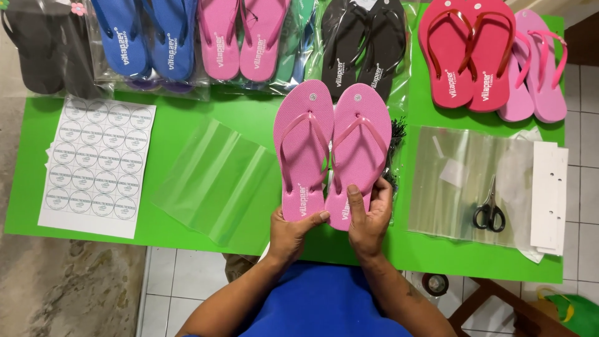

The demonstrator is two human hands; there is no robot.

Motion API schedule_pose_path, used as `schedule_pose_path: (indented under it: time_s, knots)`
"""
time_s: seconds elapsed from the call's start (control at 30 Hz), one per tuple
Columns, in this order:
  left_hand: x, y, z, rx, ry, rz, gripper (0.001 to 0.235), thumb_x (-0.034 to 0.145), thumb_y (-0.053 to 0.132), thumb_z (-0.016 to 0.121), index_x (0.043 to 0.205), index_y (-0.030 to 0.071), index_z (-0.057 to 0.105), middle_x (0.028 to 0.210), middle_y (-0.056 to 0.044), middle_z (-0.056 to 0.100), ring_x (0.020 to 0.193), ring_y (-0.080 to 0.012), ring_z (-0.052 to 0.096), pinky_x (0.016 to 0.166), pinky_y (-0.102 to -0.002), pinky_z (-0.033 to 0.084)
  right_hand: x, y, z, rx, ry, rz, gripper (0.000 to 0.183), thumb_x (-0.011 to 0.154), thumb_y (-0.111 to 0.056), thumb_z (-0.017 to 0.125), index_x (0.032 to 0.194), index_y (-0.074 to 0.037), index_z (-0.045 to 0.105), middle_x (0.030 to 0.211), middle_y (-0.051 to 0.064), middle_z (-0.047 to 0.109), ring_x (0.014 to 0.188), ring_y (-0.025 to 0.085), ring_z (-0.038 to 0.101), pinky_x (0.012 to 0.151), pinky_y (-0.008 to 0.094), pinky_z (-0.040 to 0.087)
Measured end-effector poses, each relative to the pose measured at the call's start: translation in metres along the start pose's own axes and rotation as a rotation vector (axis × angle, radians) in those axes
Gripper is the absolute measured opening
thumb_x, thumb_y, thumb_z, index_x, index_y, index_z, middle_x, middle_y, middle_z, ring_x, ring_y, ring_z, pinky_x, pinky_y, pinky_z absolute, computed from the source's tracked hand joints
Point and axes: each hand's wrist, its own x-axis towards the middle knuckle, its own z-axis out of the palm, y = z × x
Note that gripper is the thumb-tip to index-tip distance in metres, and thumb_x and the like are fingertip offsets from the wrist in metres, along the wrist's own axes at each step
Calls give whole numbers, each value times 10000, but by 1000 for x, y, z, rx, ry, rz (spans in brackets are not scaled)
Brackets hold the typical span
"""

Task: The person handles flip-flops, places them into plastic bags, uses scissors to cut plastic ties, and attaches cardboard labels to the bags. They move items around a table and handle sheets of stickers.

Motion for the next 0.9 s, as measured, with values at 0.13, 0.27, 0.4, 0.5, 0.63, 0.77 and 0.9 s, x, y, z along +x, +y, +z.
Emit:
schedule_pose_path:
  time_s: [0.13,0.27,0.4,0.5,0.63,0.77,0.9]
  knots:
    - [-12,23,10,57,-25,-21,296,561,-114,954,738,-24,735,630,-177,726,583,-262,746,549,-371,616,-1,3,-6,-19,-6,-2,385,962,-185,744,1247,-23,543,1055,92,631,1054,167,587,1035,416,451]
    - [11,-8,-26,114,-37,-53,322,533,-116,963,735,-23,730,629,-178,724,576,-264,744,534,-366,612,11,33,-38,179,-102,62,565,936,-504,638,1244,-49,506,1034,81,631,973,148,621,884,336,527]
    - [-5,19,-37,299,-211,-149,311,538,-68,990,711,-1,740,606,-138,723,554,-185,719,523,-282,584,57,-18,-61,281,-229,172,909,914,-748,447,1410,12,494,1182,167,669,1015,184,657,877,400,589]
    - [-22,57,-28,417,-315,-203,321,521,-60,1000,719,8,757,638,-130,746,576,-161,704,554,-263,578,78,-43,-79,46,-330,168,794,862,-628,647,1371,-20,599,980,81,695,868,80,614,799,278,575]
    - [-20,48,-49,525,-398,-269,315,530,-38,1003,736,16,771,664,-104,754,569,-126,670,552,-248,560,104,-67,-87,-204,-516,216,455,930,-296,710,1290,-17,685,872,98,746,800,106,638,818,295,540]
    - [-18,63,-38,617,-504,-270,323,560,34,996,795,32,775,713,-72,754,611,-110,639,571,-223,526,112,-78,-83,-318,-593,316,133,953,-155,740,1038,-59,776,738,20,739,713,40,592,720,254,545]
    - [-11,66,-38,760,-772,-175,516,653,270,897,1115,101,740,1136,-76,805,995,-233,778,842,-328,645,120,-63,-105,-309,-632,520,175,974,-171,672,1011,-7,720,832,98,741,665,168,668,550,276,526]
